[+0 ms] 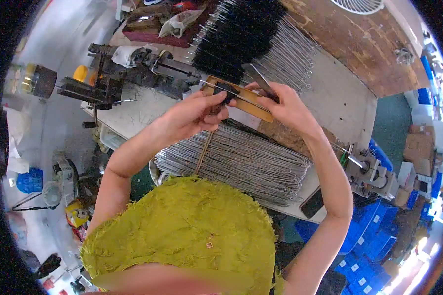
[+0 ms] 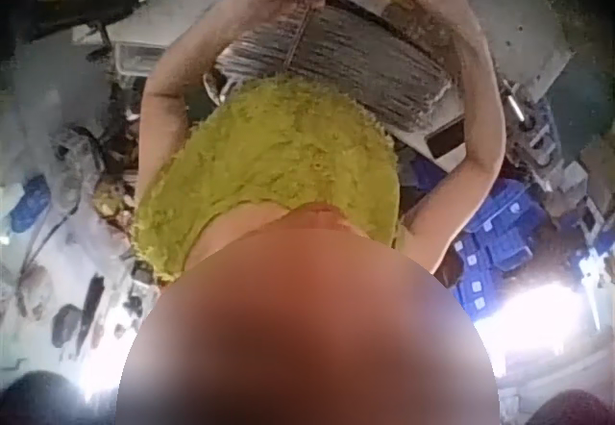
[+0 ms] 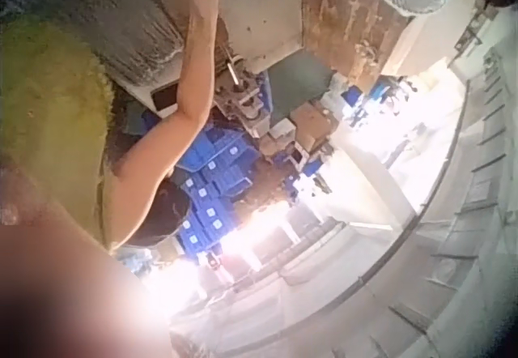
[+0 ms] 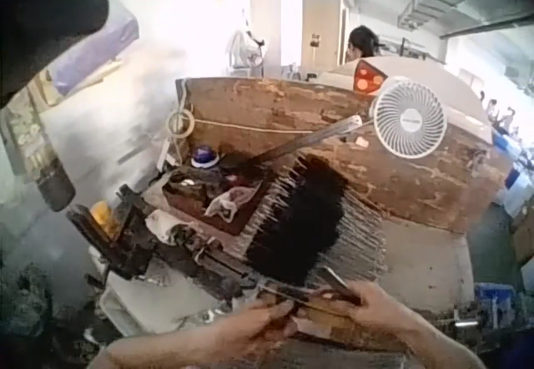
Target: The person assembles industrial brushes by wrapping plastic cores and filaments with white tape using a wrapping machine.
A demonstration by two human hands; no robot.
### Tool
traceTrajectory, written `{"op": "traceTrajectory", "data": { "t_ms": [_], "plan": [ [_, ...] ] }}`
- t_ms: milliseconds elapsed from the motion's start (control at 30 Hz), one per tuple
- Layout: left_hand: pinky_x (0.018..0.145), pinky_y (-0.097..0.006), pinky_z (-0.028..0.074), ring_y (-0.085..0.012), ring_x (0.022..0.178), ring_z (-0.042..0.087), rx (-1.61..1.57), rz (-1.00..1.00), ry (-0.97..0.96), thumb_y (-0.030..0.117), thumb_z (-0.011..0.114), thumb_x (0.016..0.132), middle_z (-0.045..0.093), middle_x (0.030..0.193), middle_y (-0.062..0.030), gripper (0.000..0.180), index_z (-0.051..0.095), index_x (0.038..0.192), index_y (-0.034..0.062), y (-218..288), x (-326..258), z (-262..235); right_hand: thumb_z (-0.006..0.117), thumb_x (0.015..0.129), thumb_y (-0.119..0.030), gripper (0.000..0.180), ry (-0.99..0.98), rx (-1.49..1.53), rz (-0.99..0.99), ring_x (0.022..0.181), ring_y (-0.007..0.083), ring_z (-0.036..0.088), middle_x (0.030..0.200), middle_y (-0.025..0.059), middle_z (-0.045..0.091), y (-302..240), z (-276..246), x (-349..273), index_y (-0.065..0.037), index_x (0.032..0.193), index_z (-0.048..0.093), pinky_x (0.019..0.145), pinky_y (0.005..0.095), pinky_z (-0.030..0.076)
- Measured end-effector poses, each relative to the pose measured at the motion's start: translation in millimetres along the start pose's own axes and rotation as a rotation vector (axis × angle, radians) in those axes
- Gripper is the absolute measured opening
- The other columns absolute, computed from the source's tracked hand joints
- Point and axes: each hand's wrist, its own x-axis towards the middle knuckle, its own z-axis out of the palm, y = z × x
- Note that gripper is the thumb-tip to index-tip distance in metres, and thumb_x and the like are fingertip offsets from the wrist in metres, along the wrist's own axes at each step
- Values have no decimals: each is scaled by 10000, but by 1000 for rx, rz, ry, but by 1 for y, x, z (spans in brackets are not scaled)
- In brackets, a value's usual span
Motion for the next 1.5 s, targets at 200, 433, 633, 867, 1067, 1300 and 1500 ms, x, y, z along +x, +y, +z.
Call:
{"op": "traceTrajectory", "data": {
  "t_ms": [200, 433, 633, 867, 1067, 1300, 1500],
  "plan": [
    [779, -295, 517, -185, 931, 614, -49, -120, -33, 202, 456, 935, 613, 1057, -150, 330, 489, 1182, -15, 2, -10, 2, 578, 850, -165, 322, -44, 170, 83, 842, 78, 510, 938, 10, 599, 3, -9, -6, -27, 1141, 558, 774, 246, 418],
    [1001, -423, 411, -341, 1113, 521, -501, 130, -88, 11, 514, 830, 521, 1189, -231, 387, 443, 1195, -93, -8, 4, 5, 517, 825, -3, 298, 310, -254, 260, 812, 187, 565, 925, 103, 589, -30, -17, -36, -33, 1120, 550, 707, 275, 443],
    [953, -469, 442, -289, 1051, 567, -353, 185, -188, -3, 520, 813, 587, 1108, -137, 327, 515, 1139, -22, -23, 5, -6, 563, 716, 71, 363, 409, -442, -338, 808, 302, 568, 868, 124, 546, -48, 57, -23, -53, 1056, 588, 665, 379, 471],
    [957, -490, 422, -300, 1169, 486, -351, 213, -230, -45, 522, 770, 466, 1275, -121, 538, 363, 1275, 53, -27, 7, -9, 617, 731, 33, 185, 495, -307, -287, 743, 267, 593, 812, 117, 586, -48, 55, -4, -35, 898, 656, 634, 329, 480],
    [958, -487, 419, -315, 1168, 490, -291, 200, -182, -55, 508, 765, 477, 1264, -125, 560, 343, 1289, 54, -23, 5, -2, 619, 727, 34, 175, 430, -280, -125, 714, 261, 594, 814, 121, 594, -38, 37, 0, -5, 895, 652, 622, 325, 465],
    [997, -473, 395, -346, 1155, 492, -292, 215, -136, -77, 505, 757, 480, 1261, -156, 556, 357, 1283, 26, -19, 7, 0, 628, 718, 37, 171, 422, -317, -208, 705, 254, 590, 794, 120, 593, -40, 38, 2, -1, 883, 652, 621, 311, 461],
    [1013, -437, 392, -352, 1158, 489, -283, 240, -150, -84, 494, 751, 476, 1261, -199, 548, 354, 1278, -20, -19, 8, -4, 634, 727, 29, 169, 465, -296, -114, 691, 221, 593, 779, 108, 592, -38, 24, -22, -6, 891, 657, 612, 292, 464]
  ]
}}
